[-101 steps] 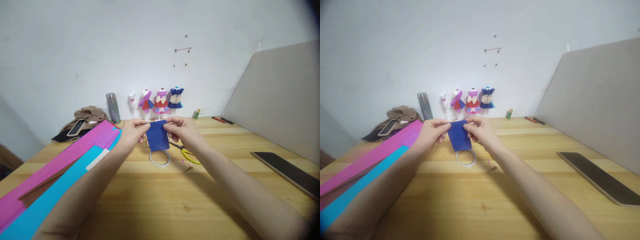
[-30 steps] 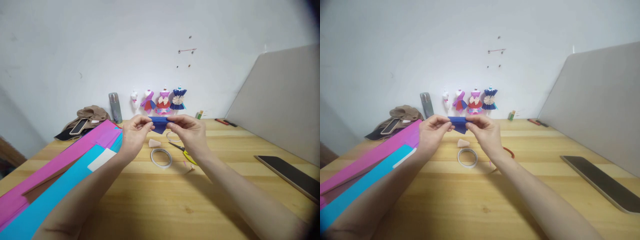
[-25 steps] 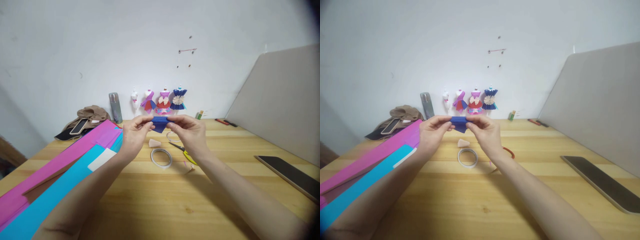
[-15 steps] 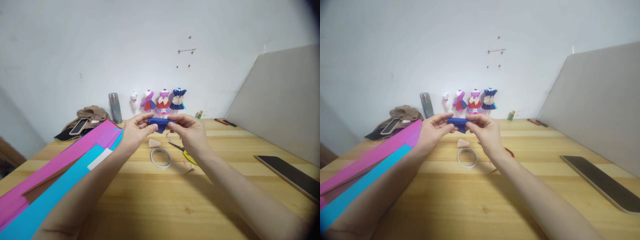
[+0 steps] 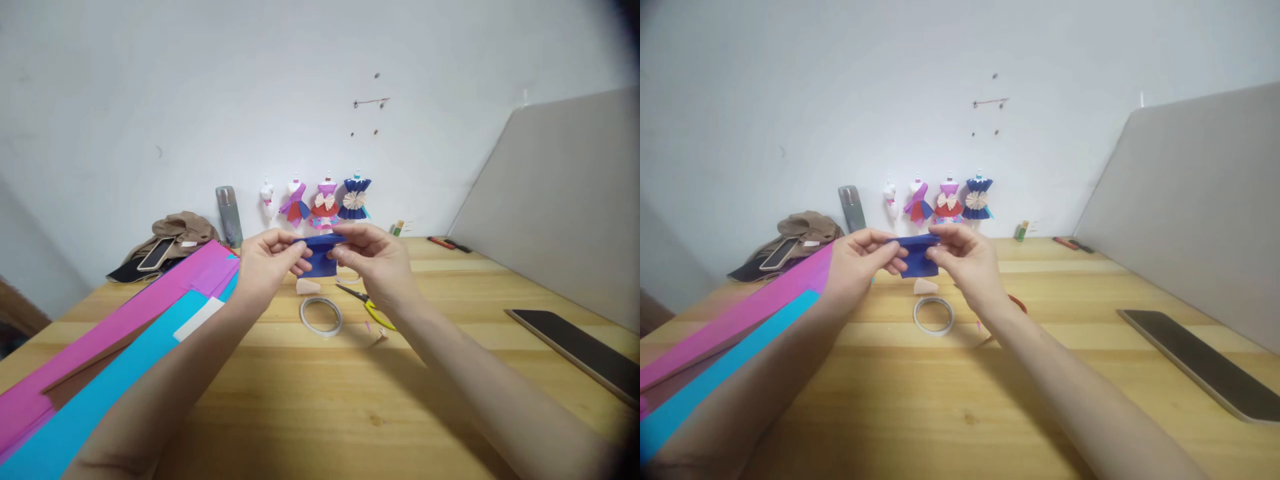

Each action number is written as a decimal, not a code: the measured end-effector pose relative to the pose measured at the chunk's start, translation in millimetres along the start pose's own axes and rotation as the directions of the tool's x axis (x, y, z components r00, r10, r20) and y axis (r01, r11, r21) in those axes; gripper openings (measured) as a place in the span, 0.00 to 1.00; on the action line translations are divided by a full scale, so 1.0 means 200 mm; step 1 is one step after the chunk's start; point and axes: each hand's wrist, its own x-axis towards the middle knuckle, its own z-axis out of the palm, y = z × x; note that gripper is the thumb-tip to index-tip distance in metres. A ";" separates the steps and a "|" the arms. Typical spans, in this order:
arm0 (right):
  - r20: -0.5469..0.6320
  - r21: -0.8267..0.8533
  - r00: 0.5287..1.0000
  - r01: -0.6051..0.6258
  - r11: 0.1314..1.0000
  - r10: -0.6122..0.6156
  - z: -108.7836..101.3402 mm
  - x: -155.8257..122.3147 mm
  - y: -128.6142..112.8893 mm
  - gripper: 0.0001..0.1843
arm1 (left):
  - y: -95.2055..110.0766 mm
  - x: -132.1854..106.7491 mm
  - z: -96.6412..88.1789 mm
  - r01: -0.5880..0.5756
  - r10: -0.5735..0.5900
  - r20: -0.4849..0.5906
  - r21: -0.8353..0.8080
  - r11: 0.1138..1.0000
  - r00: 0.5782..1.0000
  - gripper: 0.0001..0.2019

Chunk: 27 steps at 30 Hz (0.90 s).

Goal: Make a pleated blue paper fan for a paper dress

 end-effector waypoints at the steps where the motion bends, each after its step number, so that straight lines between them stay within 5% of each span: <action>1: 0.022 0.005 1.000 -0.017 1.000 0.017 0.00 0.00 0.00 0.15 | -0.01 0.01 -0.01 0.007 -0.007 0.012 -0.025 1.000 1.000 0.08; 14: 0.042 0.048 0.991 -0.128 0.991 0.127 0.02 -0.03 -0.05 0.13 | -0.02 0.02 -0.02 0.129 -0.123 0.061 -0.106 0.986 0.991 0.11; 27: 0.032 0.125 0.979 -0.202 0.971 0.200 0.02 -0.01 -0.05 0.14 | -0.04 0.01 -0.01 0.063 -0.061 0.018 -0.120 0.991 0.998 0.13</action>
